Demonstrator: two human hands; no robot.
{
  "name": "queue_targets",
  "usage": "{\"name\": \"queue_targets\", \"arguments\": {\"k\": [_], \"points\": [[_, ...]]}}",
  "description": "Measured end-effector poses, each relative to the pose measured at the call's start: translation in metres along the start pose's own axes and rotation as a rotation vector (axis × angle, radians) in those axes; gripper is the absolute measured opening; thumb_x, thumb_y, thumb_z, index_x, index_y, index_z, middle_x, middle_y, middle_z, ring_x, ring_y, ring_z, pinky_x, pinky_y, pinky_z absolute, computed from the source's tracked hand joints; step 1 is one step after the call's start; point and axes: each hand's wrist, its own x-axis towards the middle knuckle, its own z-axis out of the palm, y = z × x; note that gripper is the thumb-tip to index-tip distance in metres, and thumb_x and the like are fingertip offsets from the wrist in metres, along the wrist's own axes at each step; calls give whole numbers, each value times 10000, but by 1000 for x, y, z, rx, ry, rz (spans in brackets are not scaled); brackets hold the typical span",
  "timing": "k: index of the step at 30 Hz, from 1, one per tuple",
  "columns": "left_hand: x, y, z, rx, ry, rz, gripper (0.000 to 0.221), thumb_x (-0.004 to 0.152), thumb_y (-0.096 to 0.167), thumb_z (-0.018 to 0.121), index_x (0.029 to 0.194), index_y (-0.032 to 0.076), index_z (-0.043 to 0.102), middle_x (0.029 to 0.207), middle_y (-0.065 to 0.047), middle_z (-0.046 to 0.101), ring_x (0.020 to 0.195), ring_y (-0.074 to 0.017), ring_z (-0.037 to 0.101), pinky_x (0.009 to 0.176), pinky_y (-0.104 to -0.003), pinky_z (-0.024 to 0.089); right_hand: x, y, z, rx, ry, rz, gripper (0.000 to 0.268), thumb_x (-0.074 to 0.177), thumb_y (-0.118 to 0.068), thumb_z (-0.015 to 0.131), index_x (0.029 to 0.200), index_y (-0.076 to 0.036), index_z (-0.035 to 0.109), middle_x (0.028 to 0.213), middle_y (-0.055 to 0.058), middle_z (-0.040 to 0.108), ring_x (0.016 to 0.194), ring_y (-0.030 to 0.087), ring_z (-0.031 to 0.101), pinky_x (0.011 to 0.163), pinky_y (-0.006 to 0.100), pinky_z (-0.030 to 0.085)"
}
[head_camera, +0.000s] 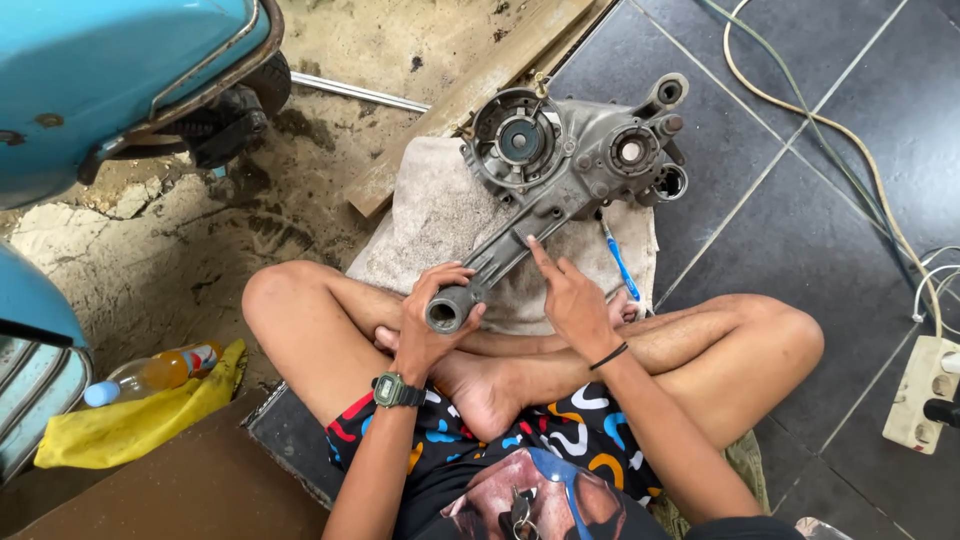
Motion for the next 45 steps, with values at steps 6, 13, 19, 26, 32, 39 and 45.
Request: {"name": "queue_targets", "arguments": {"k": [6,13,19,26,32,39,45], "points": [[0,-3,-1,-16,-13,-12,314,779,229,868,989,96,677,1072,-72,780,1151,-311,694,1019,-428,485,-12,-19,9,-87,-102,-76,644,960,-96,351,1570,-300,385,816,78,549,683,332,675,621,426,593],[1,-2,0,-26,-11,-13,305,781,221,863,987,86,684,1064,-82,784,1149,-324,695,1020,-446,486,-5,-18,6,-48,-46,-8,695,945,7,371,1577,-283,372,868,154,640,739,406,725,612,466,620],[0,4,-2,-11,-1,9,284,786,204,855,980,78,689,1034,-96,784,1116,-346,707,994,-453,503,1,-4,3,-39,-34,29,723,932,23,404,1585,-285,366,900,191,644,784,475,710,645,555,611],[4,3,-3,5,8,32,283,785,231,856,980,94,703,1031,-79,789,1118,-332,713,981,-444,509,-6,-7,16,-27,-107,-29,685,949,-33,370,1577,-306,368,832,133,583,706,425,701,605,510,607],[6,5,-2,5,-3,38,273,790,223,846,977,86,700,1027,-84,790,1113,-337,715,979,-451,512,-3,-12,11,-46,-66,-14,681,932,-7,396,1567,-255,397,817,148,592,695,416,699,599,517,603],[5,3,-2,7,3,28,269,790,225,848,977,88,712,1023,-81,791,1111,-330,718,981,-441,510,8,1,-2,-101,-10,31,651,952,2,413,1571,-199,401,831,194,607,691,426,690,588,537,594],[3,7,-2,3,-8,19,257,795,203,835,972,71,704,1012,-104,794,1092,-346,726,962,-459,516,-14,-29,7,-98,-133,-40,686,938,-38,405,1576,-287,366,855,118,587,692,365,709,623,460,629]]}}
